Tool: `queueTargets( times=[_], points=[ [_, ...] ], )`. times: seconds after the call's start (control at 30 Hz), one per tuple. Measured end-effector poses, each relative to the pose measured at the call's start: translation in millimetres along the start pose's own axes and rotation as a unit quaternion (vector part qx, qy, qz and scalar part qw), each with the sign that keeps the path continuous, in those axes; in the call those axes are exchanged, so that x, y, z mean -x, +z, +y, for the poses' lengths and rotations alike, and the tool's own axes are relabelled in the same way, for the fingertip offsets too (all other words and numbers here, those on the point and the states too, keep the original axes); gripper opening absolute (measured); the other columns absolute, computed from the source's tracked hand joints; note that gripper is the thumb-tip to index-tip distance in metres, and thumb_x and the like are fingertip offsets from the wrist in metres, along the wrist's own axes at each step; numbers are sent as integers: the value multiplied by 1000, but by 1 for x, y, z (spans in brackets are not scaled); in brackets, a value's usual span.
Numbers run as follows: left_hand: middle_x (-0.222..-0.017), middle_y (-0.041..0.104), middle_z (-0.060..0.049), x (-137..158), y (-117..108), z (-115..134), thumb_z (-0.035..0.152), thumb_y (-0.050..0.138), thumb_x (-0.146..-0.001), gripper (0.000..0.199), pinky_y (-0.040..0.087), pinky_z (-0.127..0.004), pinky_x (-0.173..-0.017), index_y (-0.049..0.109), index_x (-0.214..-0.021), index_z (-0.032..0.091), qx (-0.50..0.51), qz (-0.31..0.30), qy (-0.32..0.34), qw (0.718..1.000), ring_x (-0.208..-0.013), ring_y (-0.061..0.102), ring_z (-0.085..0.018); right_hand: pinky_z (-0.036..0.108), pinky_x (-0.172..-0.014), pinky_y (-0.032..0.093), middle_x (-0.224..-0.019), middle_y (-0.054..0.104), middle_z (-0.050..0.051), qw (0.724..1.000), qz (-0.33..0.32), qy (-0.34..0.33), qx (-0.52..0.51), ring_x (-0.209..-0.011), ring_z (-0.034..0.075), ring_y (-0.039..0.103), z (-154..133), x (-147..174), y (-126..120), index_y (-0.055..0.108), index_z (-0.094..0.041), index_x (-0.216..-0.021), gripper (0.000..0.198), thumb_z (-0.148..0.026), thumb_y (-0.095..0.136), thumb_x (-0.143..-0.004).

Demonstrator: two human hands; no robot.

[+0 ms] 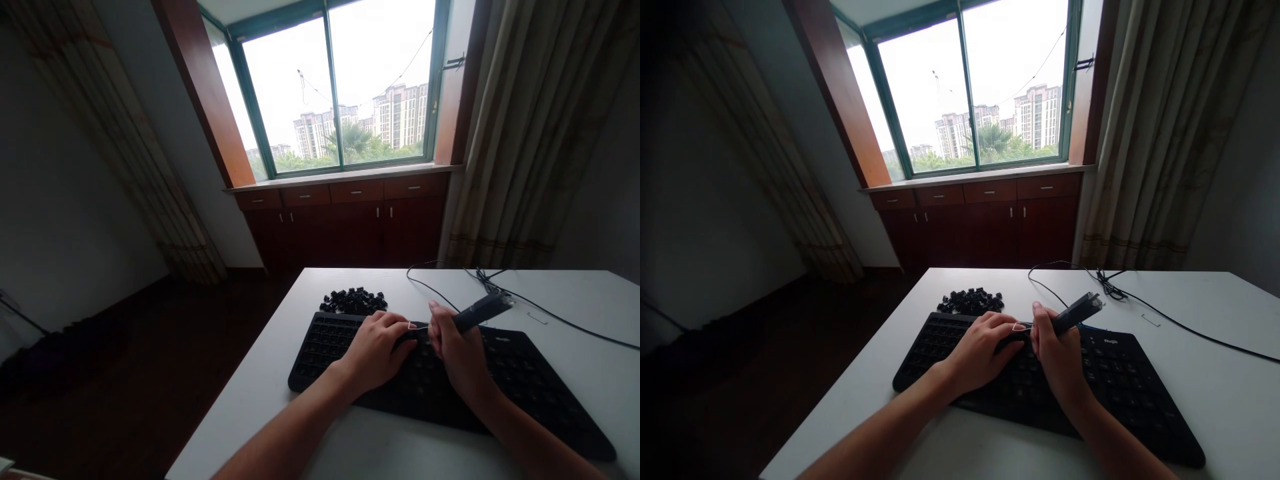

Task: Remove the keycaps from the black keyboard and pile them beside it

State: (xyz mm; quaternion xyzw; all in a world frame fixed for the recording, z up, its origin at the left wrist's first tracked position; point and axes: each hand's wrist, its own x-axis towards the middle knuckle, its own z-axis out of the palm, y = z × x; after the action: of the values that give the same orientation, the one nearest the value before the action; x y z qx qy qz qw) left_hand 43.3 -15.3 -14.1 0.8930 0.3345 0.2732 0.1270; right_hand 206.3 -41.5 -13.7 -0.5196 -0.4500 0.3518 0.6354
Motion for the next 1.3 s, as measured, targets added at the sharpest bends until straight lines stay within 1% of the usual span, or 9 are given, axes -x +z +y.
queueTargets(
  times=[0.33,0.47,0.57,0.67,0.73,0.8,0.87,1.03,1.3],
  points=[
    [-114,75,-2,-1,2,3,26,59,-98,19,44,-38,-102,66,-115,25,51,-28,21,998,-110,66,-22,25,-42,32,-43,41,-6,1000,5,7,-29,-39,10,36,3,-1,1,44,-22,-55,48,-46,59,-94],
    [-102,77,1,-1,4,4,29,67,-94,10,45,-36,-96,70,-102,26,34,-10,2,999,-99,69,-21,25,-41,30,-43,41,-6,999,1,17,-35,-39,10,36,6,-1,0,43,-22,-55,48,-45,59,-94],
    [-103,76,0,-3,-3,1,31,67,-93,10,47,-35,-92,70,-101,25,22,23,-11,999,-97,68,-20,25,-41,29,-43,41,-6,999,3,15,-37,-38,9,35,6,-1,1,43,-22,-55,49,-45,59,-94],
    [-104,75,1,-7,-20,-13,33,64,-95,12,49,-33,-89,69,-103,25,-14,83,-50,995,-93,68,-18,24,-41,29,-43,42,-5,999,-9,31,-33,-39,9,36,2,-1,2,44,-21,-54,49,-45,59,-94],
    [-102,74,2,-8,-36,-28,34,65,-94,11,48,-33,-90,70,-102,27,-82,135,-97,983,-95,67,-19,24,-40,27,-42,42,-5,998,-17,48,-34,-38,9,36,0,-1,2,44,-21,-53,48,-44,60,-93],
    [-106,74,-1,-7,-51,-47,33,61,-97,13,48,-36,-93,69,-103,25,-102,163,-133,972,-100,67,-21,24,-40,26,-42,41,-5,998,-20,56,-38,-38,9,36,-1,-1,2,45,-21,-53,48,-44,60,-92],
    [-106,74,-3,-4,-64,-66,34,58,-97,17,50,-36,-88,69,-105,23,-116,181,-171,962,-93,68,-21,24,-40,26,-42,41,-5,998,-21,52,-40,-38,9,36,-1,-1,2,45,-21,-53,48,-43,61,-92],
    [-91,75,-2,9,-74,-99,34,62,-93,15,50,-32,-75,72,-93,23,-140,170,-237,946,-81,69,-21,24,-40,26,-41,41,-5,998,-25,35,-39,-38,9,36,3,-3,3,45,-21,-53,49,-44,61,-93],
    [-89,75,0,9,-67,-107,34,66,-89,11,50,-29,-73,75,-88,26,-148,127,-230,954,-81,69,-20,24,-40,26,-41,41,-5,998,-27,29,-46,-37,9,36,6,-5,2,45,-21,-54,48,-44,60,-93]
  ],
)
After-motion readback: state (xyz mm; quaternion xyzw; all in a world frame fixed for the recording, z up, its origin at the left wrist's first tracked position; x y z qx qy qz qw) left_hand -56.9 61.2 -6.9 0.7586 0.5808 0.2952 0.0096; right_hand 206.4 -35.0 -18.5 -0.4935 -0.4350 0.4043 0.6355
